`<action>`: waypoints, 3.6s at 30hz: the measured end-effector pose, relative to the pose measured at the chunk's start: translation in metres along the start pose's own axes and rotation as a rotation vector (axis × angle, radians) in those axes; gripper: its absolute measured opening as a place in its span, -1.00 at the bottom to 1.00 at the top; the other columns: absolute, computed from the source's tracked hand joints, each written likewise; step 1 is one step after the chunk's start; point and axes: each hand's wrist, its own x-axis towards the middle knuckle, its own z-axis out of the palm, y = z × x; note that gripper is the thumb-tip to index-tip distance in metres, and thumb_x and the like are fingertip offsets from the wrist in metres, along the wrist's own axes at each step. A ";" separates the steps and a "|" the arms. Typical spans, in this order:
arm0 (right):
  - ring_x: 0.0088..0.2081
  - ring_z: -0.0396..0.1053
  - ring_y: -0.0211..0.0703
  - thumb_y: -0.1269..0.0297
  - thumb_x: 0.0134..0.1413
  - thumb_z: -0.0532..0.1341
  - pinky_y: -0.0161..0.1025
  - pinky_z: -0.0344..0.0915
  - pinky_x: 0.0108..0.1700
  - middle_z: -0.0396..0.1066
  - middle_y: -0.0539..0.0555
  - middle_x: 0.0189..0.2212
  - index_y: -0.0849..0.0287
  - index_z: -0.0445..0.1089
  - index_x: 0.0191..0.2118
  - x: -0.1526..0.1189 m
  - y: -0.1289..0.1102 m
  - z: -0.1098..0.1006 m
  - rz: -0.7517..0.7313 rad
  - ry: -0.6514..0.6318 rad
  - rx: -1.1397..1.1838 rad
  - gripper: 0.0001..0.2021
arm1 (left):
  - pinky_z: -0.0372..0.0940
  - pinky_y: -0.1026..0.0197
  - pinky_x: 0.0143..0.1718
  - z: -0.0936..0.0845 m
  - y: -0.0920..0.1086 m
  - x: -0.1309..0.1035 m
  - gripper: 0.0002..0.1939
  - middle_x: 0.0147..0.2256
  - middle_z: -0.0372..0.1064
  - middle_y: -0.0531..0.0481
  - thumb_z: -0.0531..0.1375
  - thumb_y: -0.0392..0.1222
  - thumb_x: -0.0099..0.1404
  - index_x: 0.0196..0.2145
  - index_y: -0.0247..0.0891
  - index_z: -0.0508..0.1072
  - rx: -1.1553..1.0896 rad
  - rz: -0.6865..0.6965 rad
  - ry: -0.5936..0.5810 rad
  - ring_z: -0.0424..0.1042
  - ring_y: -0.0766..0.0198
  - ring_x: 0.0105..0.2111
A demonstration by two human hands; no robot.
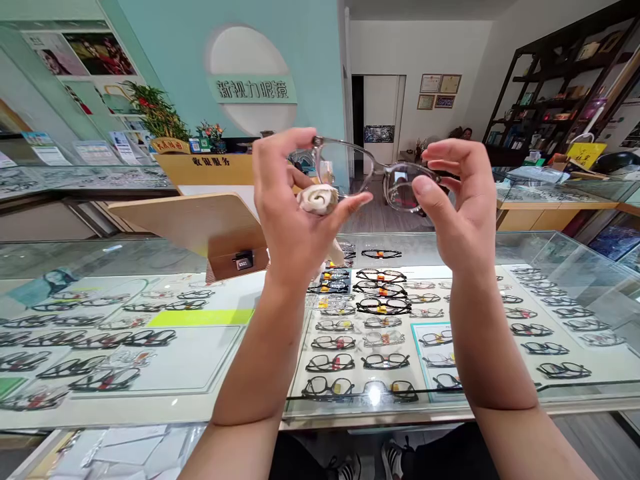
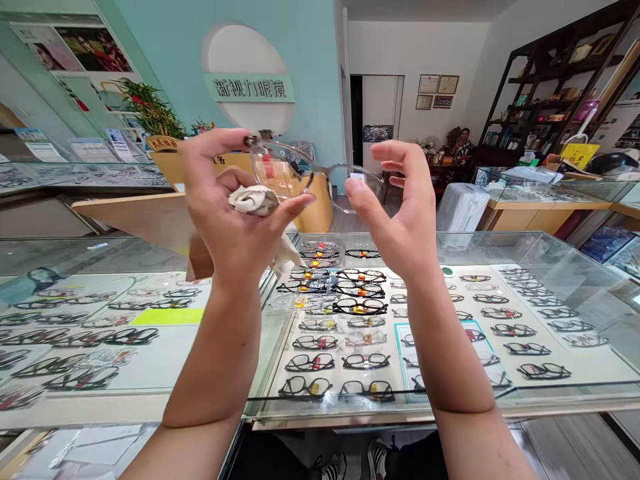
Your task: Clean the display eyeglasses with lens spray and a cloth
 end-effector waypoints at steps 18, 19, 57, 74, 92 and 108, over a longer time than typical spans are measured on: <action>0.15 0.52 0.24 -0.12 0.30 0.41 0.32 0.51 0.22 0.52 0.17 0.18 -0.20 0.42 0.31 0.003 0.010 0.001 -0.121 0.026 -0.268 -0.46 | 0.47 -0.11 -0.04 -0.003 -0.004 0.004 -0.20 0.17 0.47 -0.11 0.46 0.54 0.16 0.16 0.07 0.44 0.144 0.003 0.056 0.43 -0.14 0.23; 0.16 0.52 0.24 -0.13 0.30 0.41 0.32 0.51 0.23 0.52 0.18 0.18 -0.19 0.42 0.32 0.004 0.011 0.000 -0.115 0.029 -0.265 -0.45 | 0.46 -0.11 -0.04 -0.004 -0.005 0.005 -0.22 0.16 0.48 -0.10 0.47 0.54 0.16 0.16 0.08 0.46 0.135 0.002 0.048 0.44 -0.14 0.22; 0.09 0.58 0.26 -0.13 0.23 0.45 0.39 0.53 0.21 0.60 0.16 0.04 -0.10 0.56 0.21 0.004 0.011 -0.010 -0.069 0.006 -0.270 -0.50 | 0.47 -0.19 -0.05 -0.005 -0.003 0.004 -0.37 -0.11 0.60 -0.06 0.46 0.52 0.20 -0.01 0.06 0.58 0.214 -0.011 -0.011 0.56 -0.15 0.03; -0.05 0.60 0.14 0.01 0.26 0.42 0.29 0.57 0.10 0.61 0.12 -0.02 -0.06 0.60 0.14 0.003 0.010 -0.012 -0.024 -0.037 -0.281 -0.62 | 0.45 -0.09 -0.08 0.001 0.001 0.000 -0.38 -0.16 0.56 -0.07 0.50 0.48 0.15 -0.12 -0.02 0.54 0.190 -0.078 0.002 0.54 -0.08 -0.06; -0.15 0.62 0.10 0.01 0.22 0.45 0.24 0.58 0.04 0.61 0.13 -0.01 -0.06 0.58 0.13 0.004 0.014 -0.009 -0.013 -0.008 -0.262 -0.60 | 0.46 -0.08 -0.13 0.003 -0.001 -0.002 -0.42 -0.12 0.60 -0.08 0.49 0.44 0.21 -0.05 0.00 0.57 0.221 -0.053 -0.005 0.58 -0.10 -0.03; -0.04 0.62 0.18 -0.03 0.29 0.39 0.29 0.58 0.06 0.57 0.15 0.05 -0.09 0.53 0.21 0.002 0.019 -0.011 -0.022 -0.026 -0.269 -0.57 | 0.46 -0.05 -0.09 0.004 0.002 -0.003 -0.49 -0.17 0.60 -0.04 0.49 0.38 0.26 -0.08 -0.02 0.59 0.204 -0.056 -0.014 0.59 0.00 -0.10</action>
